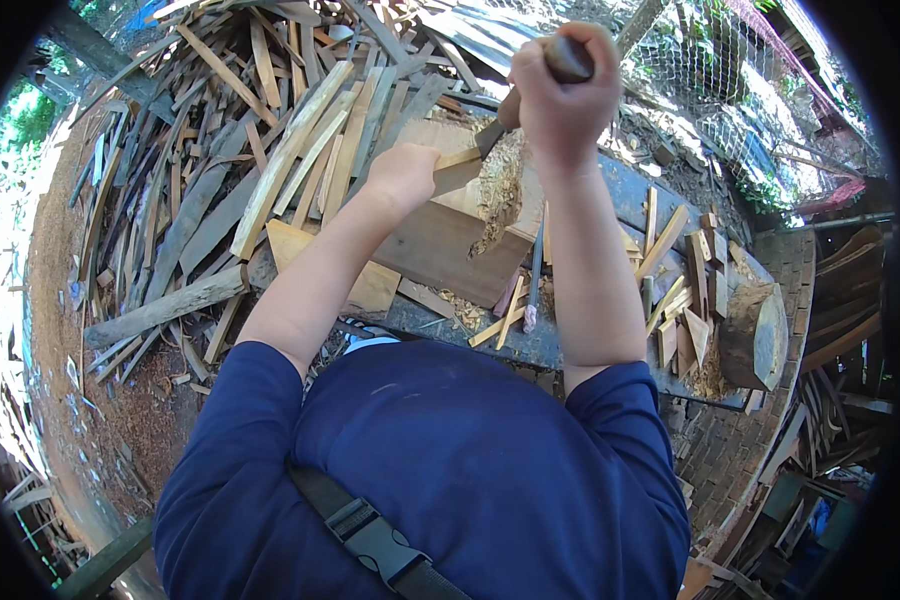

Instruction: The person carves a piece of wood on a workshop table using a chisel and a wooden mallet.

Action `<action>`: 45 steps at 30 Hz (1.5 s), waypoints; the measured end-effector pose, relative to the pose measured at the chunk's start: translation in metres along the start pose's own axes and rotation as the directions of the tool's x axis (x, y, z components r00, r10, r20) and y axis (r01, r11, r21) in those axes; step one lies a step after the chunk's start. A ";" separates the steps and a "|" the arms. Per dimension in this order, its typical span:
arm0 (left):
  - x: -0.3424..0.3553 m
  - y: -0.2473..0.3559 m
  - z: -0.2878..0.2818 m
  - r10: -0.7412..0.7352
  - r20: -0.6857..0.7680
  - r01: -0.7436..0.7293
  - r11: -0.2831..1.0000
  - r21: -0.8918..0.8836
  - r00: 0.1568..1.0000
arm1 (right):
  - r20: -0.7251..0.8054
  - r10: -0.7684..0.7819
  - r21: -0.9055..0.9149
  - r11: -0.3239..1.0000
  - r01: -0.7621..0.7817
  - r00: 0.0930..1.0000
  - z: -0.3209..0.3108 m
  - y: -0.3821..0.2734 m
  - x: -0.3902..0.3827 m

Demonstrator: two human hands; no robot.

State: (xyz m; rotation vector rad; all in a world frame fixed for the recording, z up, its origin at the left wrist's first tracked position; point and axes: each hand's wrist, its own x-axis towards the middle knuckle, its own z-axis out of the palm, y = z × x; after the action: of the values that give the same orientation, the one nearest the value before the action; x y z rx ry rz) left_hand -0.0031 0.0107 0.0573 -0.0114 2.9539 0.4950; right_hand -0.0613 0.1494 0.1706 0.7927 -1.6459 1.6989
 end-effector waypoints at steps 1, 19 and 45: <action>-0.004 0.007 -0.014 -0.005 0.006 0.005 1.000 -0.025 1.000 | 0.019 -0.128 -0.043 0.991 0.129 0.992 -0.002 -0.011 0.006; 0.001 -0.020 0.035 -0.041 0.007 0.041 0.999 0.003 0.999 | 0.034 -0.091 -0.041 0.995 0.093 0.995 0.013 0.008 -0.034; 0.002 -0.022 0.017 -0.069 -0.029 0.068 0.997 -0.043 0.997 | 0.116 0.093 0.029 0.995 -0.097 0.989 0.035 0.007 -0.014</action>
State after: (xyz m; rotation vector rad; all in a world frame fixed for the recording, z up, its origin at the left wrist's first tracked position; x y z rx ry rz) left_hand -0.0019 -0.0047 0.0345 -0.1255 2.9605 0.5516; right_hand -0.0585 0.1142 0.1568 0.8547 -1.7616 1.7809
